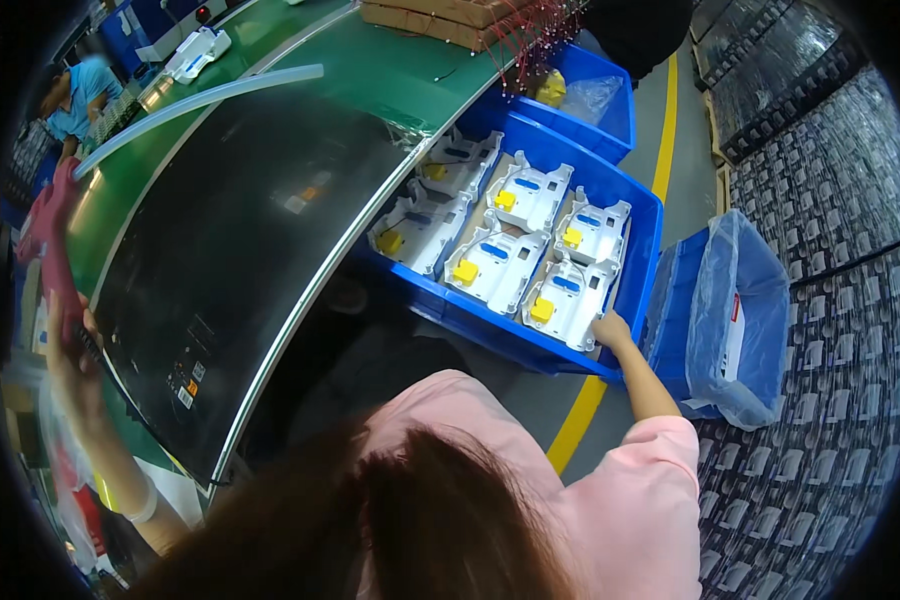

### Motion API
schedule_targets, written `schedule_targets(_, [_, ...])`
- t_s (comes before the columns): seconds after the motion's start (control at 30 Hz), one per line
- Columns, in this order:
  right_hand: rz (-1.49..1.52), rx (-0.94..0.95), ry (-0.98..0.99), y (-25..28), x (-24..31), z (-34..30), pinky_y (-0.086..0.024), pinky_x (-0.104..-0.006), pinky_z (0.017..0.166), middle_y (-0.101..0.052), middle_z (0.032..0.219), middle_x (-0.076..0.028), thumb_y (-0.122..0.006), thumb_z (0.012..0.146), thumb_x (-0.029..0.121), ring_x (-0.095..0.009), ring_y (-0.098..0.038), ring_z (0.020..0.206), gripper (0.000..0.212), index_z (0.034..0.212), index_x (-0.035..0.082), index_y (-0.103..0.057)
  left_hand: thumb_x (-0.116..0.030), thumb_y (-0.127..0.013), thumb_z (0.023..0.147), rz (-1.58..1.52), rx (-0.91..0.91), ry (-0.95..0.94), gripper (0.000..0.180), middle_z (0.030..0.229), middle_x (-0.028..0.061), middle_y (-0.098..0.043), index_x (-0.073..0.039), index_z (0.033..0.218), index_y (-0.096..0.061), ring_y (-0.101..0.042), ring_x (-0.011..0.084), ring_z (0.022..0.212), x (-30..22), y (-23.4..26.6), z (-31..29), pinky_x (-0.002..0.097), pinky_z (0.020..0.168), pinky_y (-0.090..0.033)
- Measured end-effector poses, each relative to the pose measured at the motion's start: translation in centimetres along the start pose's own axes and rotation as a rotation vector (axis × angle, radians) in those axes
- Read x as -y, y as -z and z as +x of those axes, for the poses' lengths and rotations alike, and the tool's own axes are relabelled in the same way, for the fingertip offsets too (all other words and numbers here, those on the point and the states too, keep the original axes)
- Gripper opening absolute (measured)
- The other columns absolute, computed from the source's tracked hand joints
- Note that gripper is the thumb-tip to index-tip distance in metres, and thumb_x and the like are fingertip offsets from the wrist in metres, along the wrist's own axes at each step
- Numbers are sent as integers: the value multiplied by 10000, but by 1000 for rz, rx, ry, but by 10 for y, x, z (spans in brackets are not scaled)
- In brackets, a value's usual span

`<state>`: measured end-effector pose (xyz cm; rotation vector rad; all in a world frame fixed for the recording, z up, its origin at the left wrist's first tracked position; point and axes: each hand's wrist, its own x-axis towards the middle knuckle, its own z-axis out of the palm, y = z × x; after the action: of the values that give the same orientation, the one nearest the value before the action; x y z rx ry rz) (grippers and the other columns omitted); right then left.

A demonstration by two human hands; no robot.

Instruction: Applying hot glue to the interior components of a plastic electronic housing at an assembly station.

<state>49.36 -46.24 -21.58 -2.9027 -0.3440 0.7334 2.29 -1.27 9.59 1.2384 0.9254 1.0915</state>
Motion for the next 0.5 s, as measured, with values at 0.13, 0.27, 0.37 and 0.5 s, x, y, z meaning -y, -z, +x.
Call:
schedule_targets(0.13, [-77,223,-119,23,46,-13,-495,-356,612,-583,859,-252,-454,722,193,-311,-613,672,340,875,-85,-574,-319,-499,839,-13,-28,27,306,598,37,-514,-14,860,-506,-361,20,374,-3,4,-6,123,317,-205])
schedule_targets(0.27, [-388,332,-203,71,95,-23,-493,-331,469,-588,902,-216,-447,802,416,-258,-612,574,523,838,-89,-580,-336,-520,818,52,-54,66,329,627,34,-537,-12,878,-526,-410,10,410,9,8,-4,118,322,-221])
schedule_targets(0.37, [-349,299,148,118,177,-59,-488,-283,501,-603,584,-133,-436,811,464,-198,-578,428,598,638,-88,-588,-362,-523,807,68,22,95,363,627,43,-551,-1,836,-542,-383,23,397,4,-27,-10,126,332,-207])
schedule_targets(0.5, [196,415,969,133,306,-136,-466,-239,557,-602,633,-70,-543,804,242,-117,-592,572,287,926,-15,-586,-393,-569,764,23,183,84,388,629,90,-579,-8,799,-539,-409,47,430,12,-44,-11,163,365,-229])
